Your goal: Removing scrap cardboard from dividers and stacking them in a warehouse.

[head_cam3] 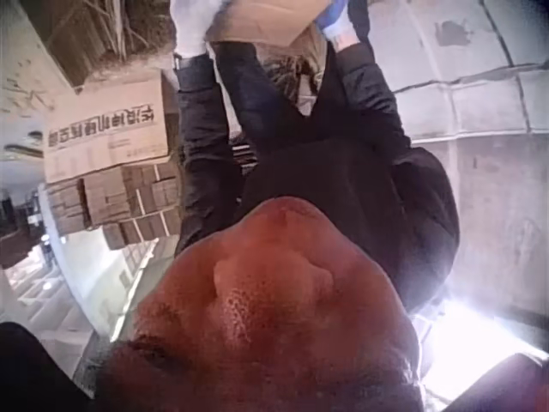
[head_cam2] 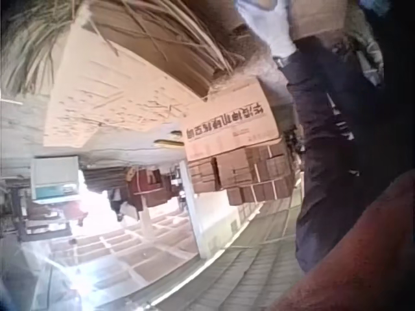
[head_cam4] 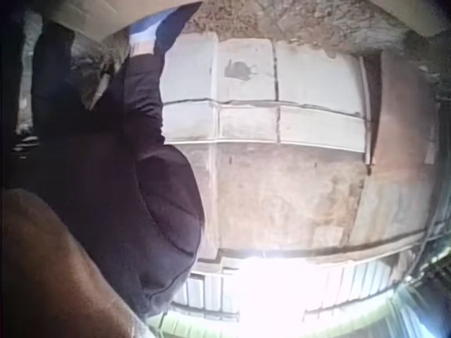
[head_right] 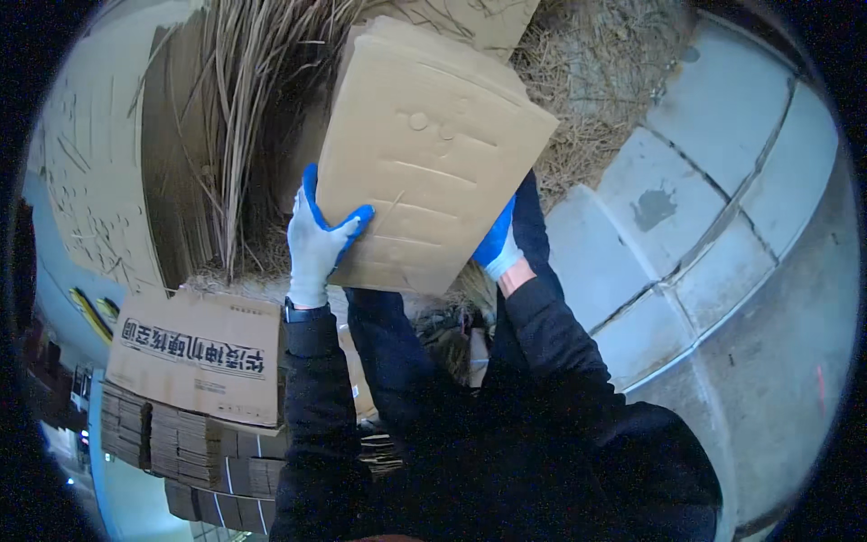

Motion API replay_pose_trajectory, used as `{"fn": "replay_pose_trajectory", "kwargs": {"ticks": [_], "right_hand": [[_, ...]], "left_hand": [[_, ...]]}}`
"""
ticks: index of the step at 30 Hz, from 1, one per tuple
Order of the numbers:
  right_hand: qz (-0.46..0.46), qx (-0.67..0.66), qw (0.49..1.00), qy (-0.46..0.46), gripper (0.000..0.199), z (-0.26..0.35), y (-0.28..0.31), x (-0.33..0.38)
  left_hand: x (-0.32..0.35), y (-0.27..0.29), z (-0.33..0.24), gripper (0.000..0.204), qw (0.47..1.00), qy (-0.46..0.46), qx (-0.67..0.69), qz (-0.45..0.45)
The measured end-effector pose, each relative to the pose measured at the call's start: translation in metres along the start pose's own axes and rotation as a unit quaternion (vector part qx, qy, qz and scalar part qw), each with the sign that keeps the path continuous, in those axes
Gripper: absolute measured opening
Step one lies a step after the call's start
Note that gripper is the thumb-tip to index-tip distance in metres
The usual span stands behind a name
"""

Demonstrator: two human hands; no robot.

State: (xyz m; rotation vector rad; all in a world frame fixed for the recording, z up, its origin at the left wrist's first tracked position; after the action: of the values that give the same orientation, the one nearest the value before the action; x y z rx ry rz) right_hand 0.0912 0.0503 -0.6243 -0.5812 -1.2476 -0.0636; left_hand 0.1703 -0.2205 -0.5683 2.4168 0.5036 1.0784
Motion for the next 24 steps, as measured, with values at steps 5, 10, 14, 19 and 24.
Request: {"fn": "replay_pose_trajectory", "kwargs": {"ticks": [5,10,14,19,24], "right_hand": [[0.000,0.051,0.997,0.061,0.070,-0.001,0.017,-0.005],[-0.032,-0.035,0.998,0.036,0.082,0.008,0.035,0.008],[-0.073,0.164,0.975,0.132,0.081,0.012,0.039,0.020],[-0.102,0.260,0.955,0.101,0.067,-0.004,0.028,0.024],[-0.098,0.314,0.938,0.113,0.061,0.004,0.028,0.025]], "left_hand": [[-0.004,0.002,-0.011,0.099,0.995,0.051,0.031,0.074],[-0.004,-0.003,-0.004,0.096,0.997,0.039,0.042,0.061],[-0.007,0.009,-0.022,0.103,0.999,0.026,-0.001,-0.037],[-0.009,-0.017,-0.025,0.104,0.999,0.040,-0.002,0.019],[-0.013,-0.017,-0.024,0.107,0.999,0.014,0.011,0.034]]}}
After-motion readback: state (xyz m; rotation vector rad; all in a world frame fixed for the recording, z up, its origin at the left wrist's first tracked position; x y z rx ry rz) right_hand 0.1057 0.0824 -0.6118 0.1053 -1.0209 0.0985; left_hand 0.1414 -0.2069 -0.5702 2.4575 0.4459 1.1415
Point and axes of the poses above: each hand's wrist, its own x-axis away from the middle knuckle, its own y-axis out of the back of the hand, z = x × y, the point moved 4 cm from there along -x, towards the middle knuckle, and after that the axes turned 2 degrees about x, right-handed, at the moved point
